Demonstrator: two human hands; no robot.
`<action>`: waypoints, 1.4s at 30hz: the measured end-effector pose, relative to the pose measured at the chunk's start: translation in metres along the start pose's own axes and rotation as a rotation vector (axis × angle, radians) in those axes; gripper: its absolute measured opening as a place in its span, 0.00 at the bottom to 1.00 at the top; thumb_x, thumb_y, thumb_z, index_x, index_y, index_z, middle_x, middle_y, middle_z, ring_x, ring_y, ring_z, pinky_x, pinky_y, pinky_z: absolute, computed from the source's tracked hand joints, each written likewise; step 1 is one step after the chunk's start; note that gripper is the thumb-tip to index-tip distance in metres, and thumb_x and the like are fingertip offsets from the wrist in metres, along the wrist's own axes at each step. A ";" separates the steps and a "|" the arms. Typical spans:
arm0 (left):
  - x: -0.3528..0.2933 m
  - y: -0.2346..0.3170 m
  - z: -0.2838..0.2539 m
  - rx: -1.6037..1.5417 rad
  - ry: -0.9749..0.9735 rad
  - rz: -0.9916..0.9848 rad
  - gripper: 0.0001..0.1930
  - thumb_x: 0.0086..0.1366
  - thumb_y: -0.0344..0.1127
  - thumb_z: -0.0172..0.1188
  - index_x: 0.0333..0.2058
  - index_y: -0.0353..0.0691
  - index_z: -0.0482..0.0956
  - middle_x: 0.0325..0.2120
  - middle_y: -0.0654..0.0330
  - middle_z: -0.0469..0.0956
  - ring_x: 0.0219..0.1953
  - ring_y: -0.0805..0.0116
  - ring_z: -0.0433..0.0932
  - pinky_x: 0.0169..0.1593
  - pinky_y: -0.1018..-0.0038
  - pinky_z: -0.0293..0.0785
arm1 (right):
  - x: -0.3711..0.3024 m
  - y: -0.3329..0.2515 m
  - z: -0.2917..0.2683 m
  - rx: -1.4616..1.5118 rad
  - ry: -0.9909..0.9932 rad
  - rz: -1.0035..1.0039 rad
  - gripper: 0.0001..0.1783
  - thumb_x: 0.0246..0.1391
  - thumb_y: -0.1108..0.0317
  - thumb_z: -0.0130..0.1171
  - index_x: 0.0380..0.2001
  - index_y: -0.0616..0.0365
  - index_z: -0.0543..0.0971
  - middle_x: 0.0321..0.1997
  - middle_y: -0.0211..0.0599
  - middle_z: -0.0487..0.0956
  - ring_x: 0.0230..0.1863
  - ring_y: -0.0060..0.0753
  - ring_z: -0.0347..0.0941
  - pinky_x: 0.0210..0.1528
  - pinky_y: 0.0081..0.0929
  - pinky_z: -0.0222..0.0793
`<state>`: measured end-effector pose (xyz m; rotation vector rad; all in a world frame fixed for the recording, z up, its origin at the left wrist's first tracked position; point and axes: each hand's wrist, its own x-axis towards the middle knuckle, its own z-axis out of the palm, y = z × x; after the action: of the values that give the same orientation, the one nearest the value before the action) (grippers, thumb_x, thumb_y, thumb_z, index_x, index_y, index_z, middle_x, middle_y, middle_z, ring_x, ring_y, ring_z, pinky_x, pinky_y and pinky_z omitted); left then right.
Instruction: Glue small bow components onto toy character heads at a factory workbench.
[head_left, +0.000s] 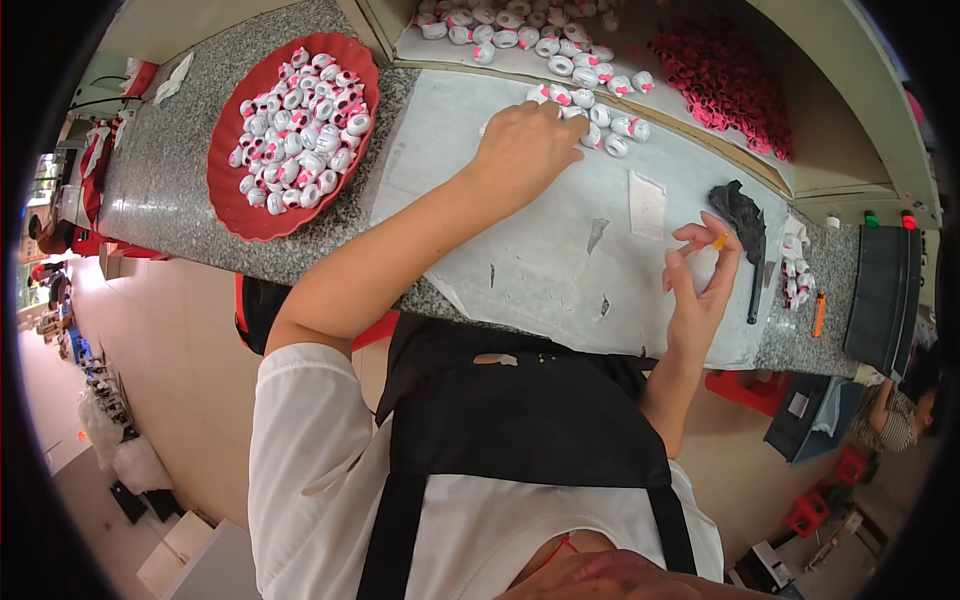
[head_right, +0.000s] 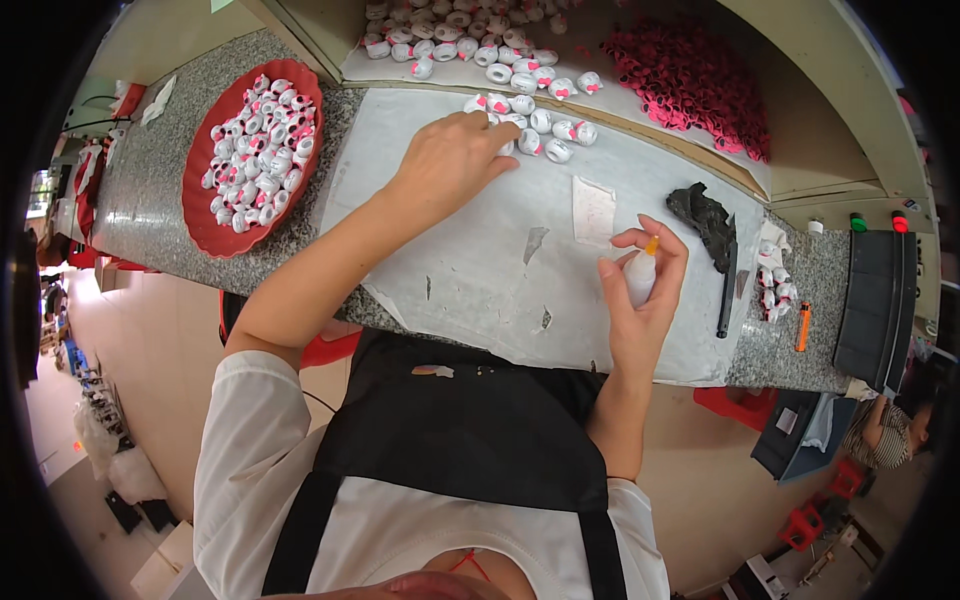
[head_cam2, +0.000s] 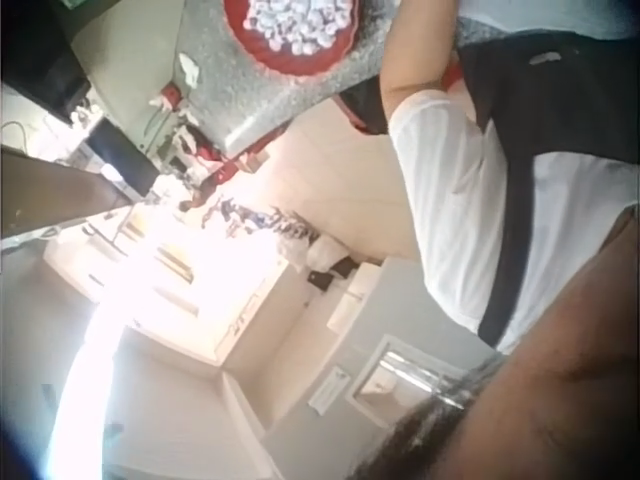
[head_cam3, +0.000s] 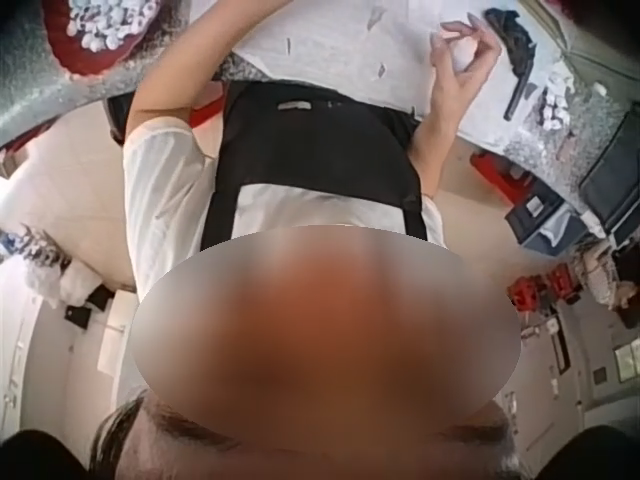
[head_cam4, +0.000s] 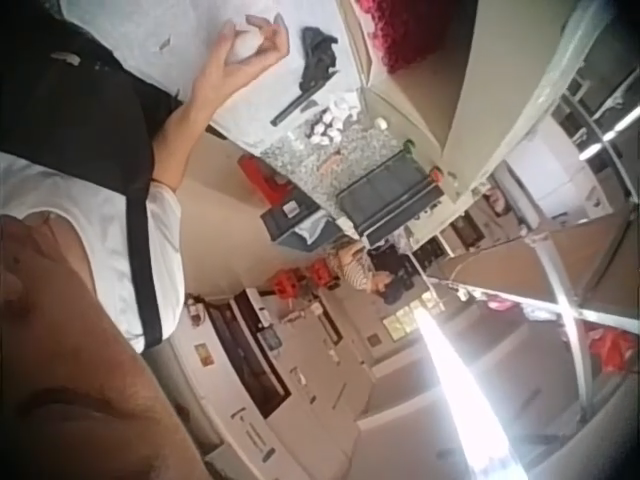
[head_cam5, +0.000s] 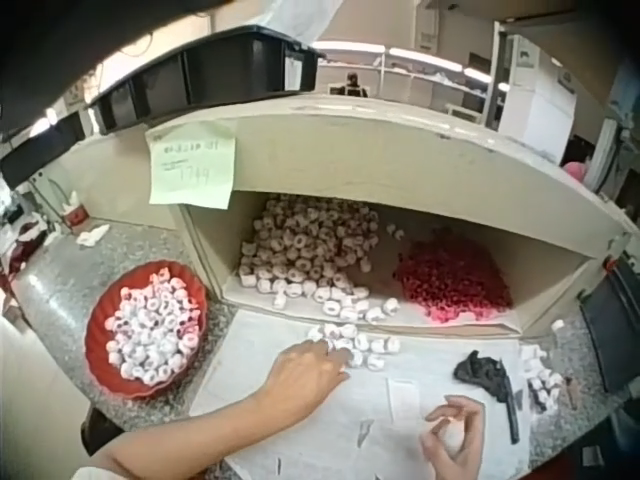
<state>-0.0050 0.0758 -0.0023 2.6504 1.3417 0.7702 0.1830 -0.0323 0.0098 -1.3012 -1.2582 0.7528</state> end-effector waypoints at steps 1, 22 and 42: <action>0.002 0.001 0.004 0.085 -0.067 0.007 0.08 0.44 0.32 0.56 0.25 0.39 0.71 0.20 0.56 0.70 0.23 0.61 0.70 0.28 0.72 0.68 | -0.003 -0.001 0.001 -0.004 0.004 -0.002 0.21 0.39 0.75 0.50 0.41 0.61 0.62 0.33 0.35 0.66 0.20 0.17 0.58 0.17 0.10 0.54; -0.050 0.044 -0.020 -1.851 0.150 -0.416 0.17 0.49 0.26 0.54 0.40 0.35 0.64 0.36 0.53 0.69 0.41 0.67 0.68 0.43 0.67 0.67 | -0.008 -0.048 0.019 0.276 0.187 -0.272 0.21 0.34 0.65 0.61 0.31 0.58 0.63 0.32 0.36 0.62 0.33 0.24 0.59 0.34 0.19 0.61; -0.055 0.041 -0.020 -1.879 0.164 -0.430 0.16 0.49 0.25 0.54 0.39 0.33 0.64 0.35 0.53 0.69 0.40 0.67 0.68 0.44 0.65 0.67 | -0.012 -0.049 0.034 -0.049 0.024 -0.619 0.24 0.29 0.63 0.66 0.28 0.57 0.64 0.25 0.36 0.65 0.21 0.24 0.63 0.21 0.18 0.63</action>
<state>-0.0111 0.0051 0.0052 0.8012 0.4584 1.2029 0.1368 -0.0436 0.0473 -0.8729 -1.5557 0.2634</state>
